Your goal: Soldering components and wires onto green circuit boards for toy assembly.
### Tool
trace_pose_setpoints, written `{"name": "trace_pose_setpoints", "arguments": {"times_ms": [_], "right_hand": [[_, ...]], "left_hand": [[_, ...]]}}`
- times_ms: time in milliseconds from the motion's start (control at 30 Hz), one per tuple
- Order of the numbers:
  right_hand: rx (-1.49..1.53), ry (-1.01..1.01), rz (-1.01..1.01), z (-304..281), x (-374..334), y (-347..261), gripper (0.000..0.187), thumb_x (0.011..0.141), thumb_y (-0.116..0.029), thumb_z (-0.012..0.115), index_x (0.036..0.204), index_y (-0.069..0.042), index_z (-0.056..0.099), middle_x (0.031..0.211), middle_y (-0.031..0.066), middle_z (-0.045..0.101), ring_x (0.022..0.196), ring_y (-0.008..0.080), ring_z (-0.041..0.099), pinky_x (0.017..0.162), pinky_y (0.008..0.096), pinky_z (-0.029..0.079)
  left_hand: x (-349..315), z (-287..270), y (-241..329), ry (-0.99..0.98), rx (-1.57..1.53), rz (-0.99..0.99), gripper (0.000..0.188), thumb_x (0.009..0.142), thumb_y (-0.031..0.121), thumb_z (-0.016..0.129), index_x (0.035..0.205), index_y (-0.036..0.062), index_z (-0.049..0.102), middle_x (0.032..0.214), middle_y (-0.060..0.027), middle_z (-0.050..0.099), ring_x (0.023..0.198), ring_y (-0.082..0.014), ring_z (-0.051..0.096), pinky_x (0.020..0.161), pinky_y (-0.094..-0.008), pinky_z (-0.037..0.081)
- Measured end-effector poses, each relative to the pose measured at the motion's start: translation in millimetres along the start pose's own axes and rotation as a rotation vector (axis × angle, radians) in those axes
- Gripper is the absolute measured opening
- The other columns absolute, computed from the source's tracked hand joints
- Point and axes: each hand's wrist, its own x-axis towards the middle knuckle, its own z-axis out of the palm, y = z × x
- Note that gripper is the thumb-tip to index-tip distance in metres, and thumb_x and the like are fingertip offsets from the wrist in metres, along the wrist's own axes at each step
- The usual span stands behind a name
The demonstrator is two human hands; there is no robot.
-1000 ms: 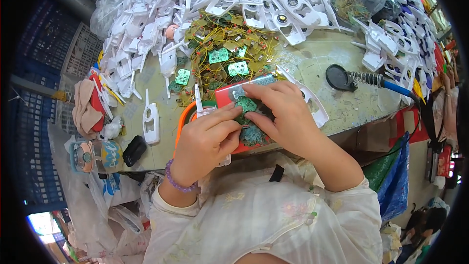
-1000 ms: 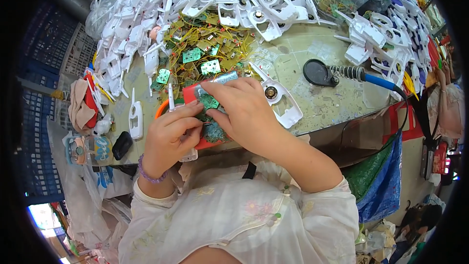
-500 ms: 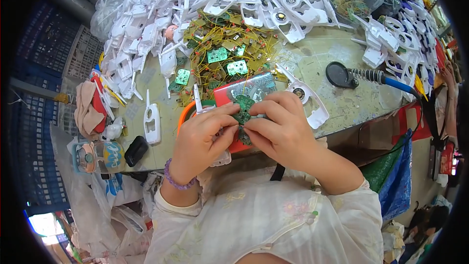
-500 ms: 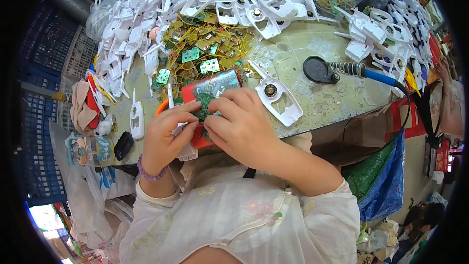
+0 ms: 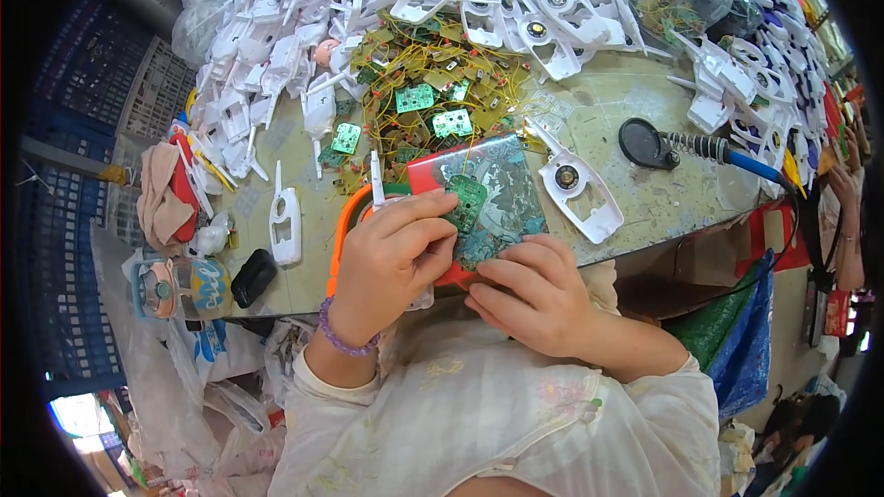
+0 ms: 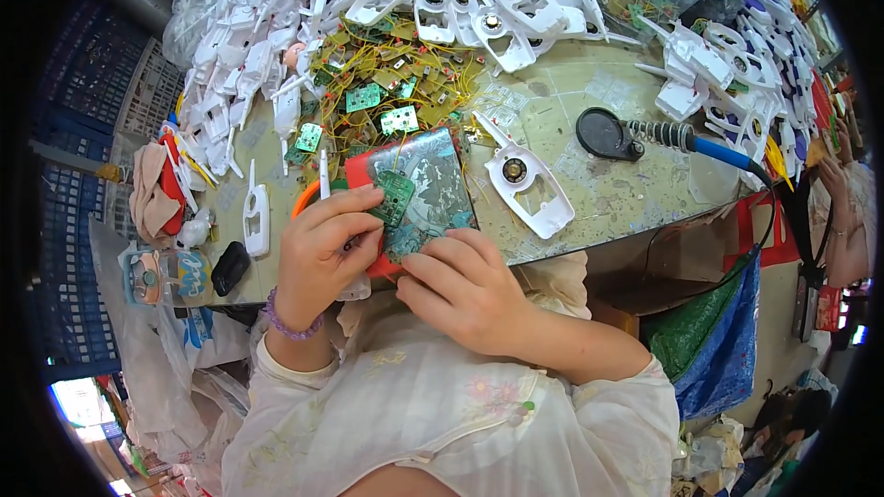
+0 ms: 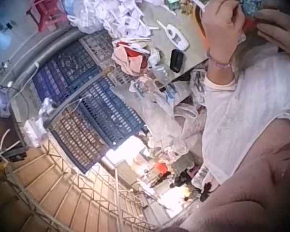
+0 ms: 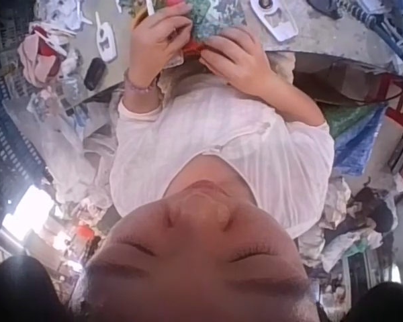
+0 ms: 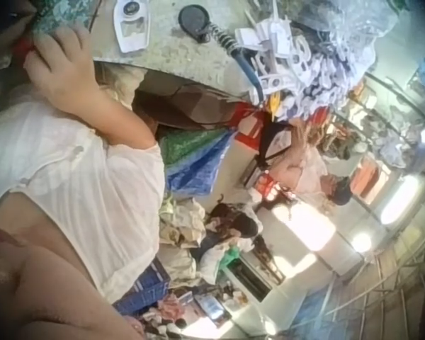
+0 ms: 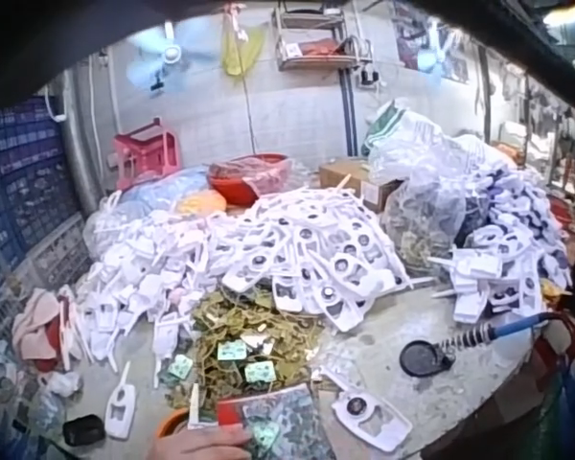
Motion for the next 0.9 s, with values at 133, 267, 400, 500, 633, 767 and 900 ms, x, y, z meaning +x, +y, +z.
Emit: {"name": "trace_pose_setpoints", "arguments": {"times_ms": [133, 267, 400, 500, 633, 767, 900], "right_hand": [[0.043, 0.242, 0.111, -25, -9, 17, 0.022, 0.065, -0.008, 0.075, 0.083, -0.007, 0.061, 0.091, 0.0072, 0.059, 0.08, 0.0249, 0.053, 0.073, 0.0385, 0.044], [0.041, 0.821, 0.523, -53, -42, 59, 0.021, 0.079, 0.0, 0.065, 0.095, -0.002, 0.051, 0.086, 0.0064, 0.053, 0.075, 0.0153, 0.049, 0.067, 0.0278, 0.042], [0.235, 1.246, 0.759, -84, -54, 102, 0.043, 0.084, -0.003, 0.066, 0.116, 0.0, 0.039, 0.087, 0.0016, 0.049, 0.074, 0.0058, 0.045, 0.065, 0.0196, 0.038], [0.172, 1.128, 0.821, -102, -57, 120, 0.045, 0.085, -0.005, 0.066, 0.121, 0.001, 0.039, 0.086, 0.0006, 0.05, 0.074, 0.0048, 0.044, 0.065, 0.0193, 0.038], [0.164, 0.932, 1.013, -132, -60, 137, 0.014, 0.09, -0.017, 0.062, 0.095, -0.004, 0.064, 0.069, -0.0072, 0.049, 0.06, 0.0007, 0.04, 0.052, 0.0169, 0.028], [-0.112, 0.883, 0.963, -153, -65, 148, 0.016, 0.089, -0.024, 0.063, 0.092, -0.009, 0.065, 0.062, -0.0086, 0.044, 0.054, 0.0003, 0.034, 0.048, 0.0182, 0.023], [-0.519, 0.988, 0.765, -211, -70, 105, 0.018, 0.085, -0.016, 0.067, 0.098, -0.005, 0.064, 0.077, 0.0029, 0.055, 0.06, 0.008, 0.047, 0.048, 0.0204, 0.035]], "left_hand": [[-3, 1, -2, 0.014, -0.025, -0.002, 0.015, 0.069, -0.001, 0.07, 0.082, 0.0018, 0.064, 0.101, -0.01, 0.067, 0.092, -0.0264, 0.065, 0.077, -0.0339, 0.053], [0, -2, 2, 0.002, -0.019, -0.032, 0.013, 0.069, -0.001, 0.069, 0.081, 0.0013, 0.063, 0.099, -0.0102, 0.067, 0.093, -0.0261, 0.066, 0.079, -0.0334, 0.053], [-2, -3, 1, 0.003, -0.007, -0.039, 0.012, 0.069, -0.001, 0.069, 0.08, 0.0014, 0.063, 0.099, -0.0101, 0.067, 0.093, -0.0258, 0.066, 0.079, -0.0337, 0.053], [-5, -2, 1, 0.01, 0.006, -0.075, 0.012, 0.069, -0.001, 0.069, 0.08, 0.0014, 0.064, 0.099, -0.0099, 0.067, 0.092, -0.0255, 0.066, 0.079, -0.0337, 0.053], [-3, 0, -1, -0.002, -0.031, -0.024, 0.011, 0.071, 0.001, 0.069, 0.081, 0.0008, 0.063, 0.099, -0.0104, 0.067, 0.092, -0.0262, 0.066, 0.078, -0.0341, 0.053], [-3, 1, 0, 0.022, -0.031, -0.026, 0.011, 0.071, 0.001, 0.069, 0.08, 0.0009, 0.063, 0.099, -0.0106, 0.067, 0.092, -0.0264, 0.066, 0.078, -0.034, 0.054], [-2, 2, -1, 0.029, -0.019, -0.005, 0.011, 0.071, 0.001, 0.069, 0.08, 0.0007, 0.063, 0.099, -0.0106, 0.067, 0.091, -0.0256, 0.066, 0.076, -0.0332, 0.054]]}}
